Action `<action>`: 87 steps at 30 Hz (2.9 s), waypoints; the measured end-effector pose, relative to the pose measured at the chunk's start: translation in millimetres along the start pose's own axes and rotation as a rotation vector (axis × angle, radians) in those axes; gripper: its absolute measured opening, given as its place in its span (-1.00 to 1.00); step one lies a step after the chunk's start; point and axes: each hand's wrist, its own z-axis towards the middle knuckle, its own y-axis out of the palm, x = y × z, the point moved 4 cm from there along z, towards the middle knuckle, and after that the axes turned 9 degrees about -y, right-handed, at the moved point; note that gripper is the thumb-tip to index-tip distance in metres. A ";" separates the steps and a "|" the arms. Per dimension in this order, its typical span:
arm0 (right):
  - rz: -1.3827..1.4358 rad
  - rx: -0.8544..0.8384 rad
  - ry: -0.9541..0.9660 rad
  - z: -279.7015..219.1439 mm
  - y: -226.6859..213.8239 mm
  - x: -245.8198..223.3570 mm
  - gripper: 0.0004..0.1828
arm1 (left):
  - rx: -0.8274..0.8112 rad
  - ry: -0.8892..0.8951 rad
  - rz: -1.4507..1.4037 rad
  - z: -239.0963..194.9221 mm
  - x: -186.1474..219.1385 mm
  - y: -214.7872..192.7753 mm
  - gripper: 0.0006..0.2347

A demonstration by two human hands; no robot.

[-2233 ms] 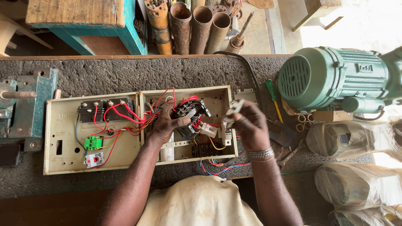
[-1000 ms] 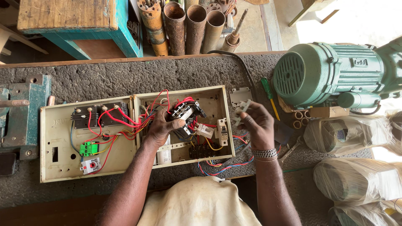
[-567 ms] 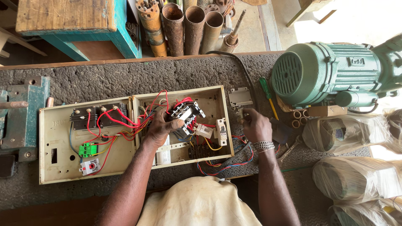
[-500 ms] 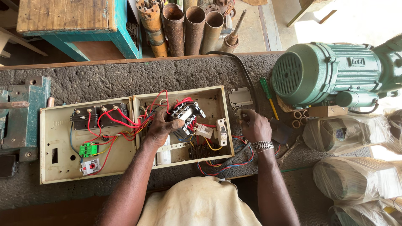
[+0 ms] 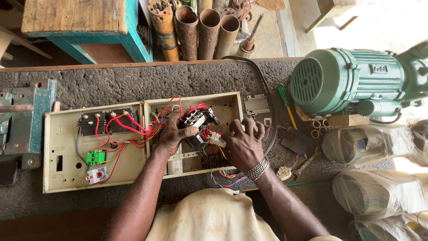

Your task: The person assembles an electrical starter box by hand, connecting wires to a contactor and other components inside a beige metal enclosure. The person repeatedly adjusts and secures the wiring and components within the box.

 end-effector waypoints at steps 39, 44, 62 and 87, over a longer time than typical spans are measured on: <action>0.498 0.438 0.006 -6.1 3.7 -35.0 -0.66 | 0.008 0.066 0.023 -13.8 14.4 3.3 -0.37; 0.978 0.452 0.149 -4.5 36.9 -31.0 -0.61 | 0.015 0.047 0.016 -13.8 14.5 2.0 -0.36; 1.099 0.756 0.343 -4.3 80.4 -40.7 -0.64 | -0.036 0.108 0.129 -10.1 29.0 -0.6 -0.43; 0.809 0.762 0.511 21.8 50.9 -60.5 -0.43 | 0.040 0.155 0.360 -3.1 42.6 -4.1 -0.39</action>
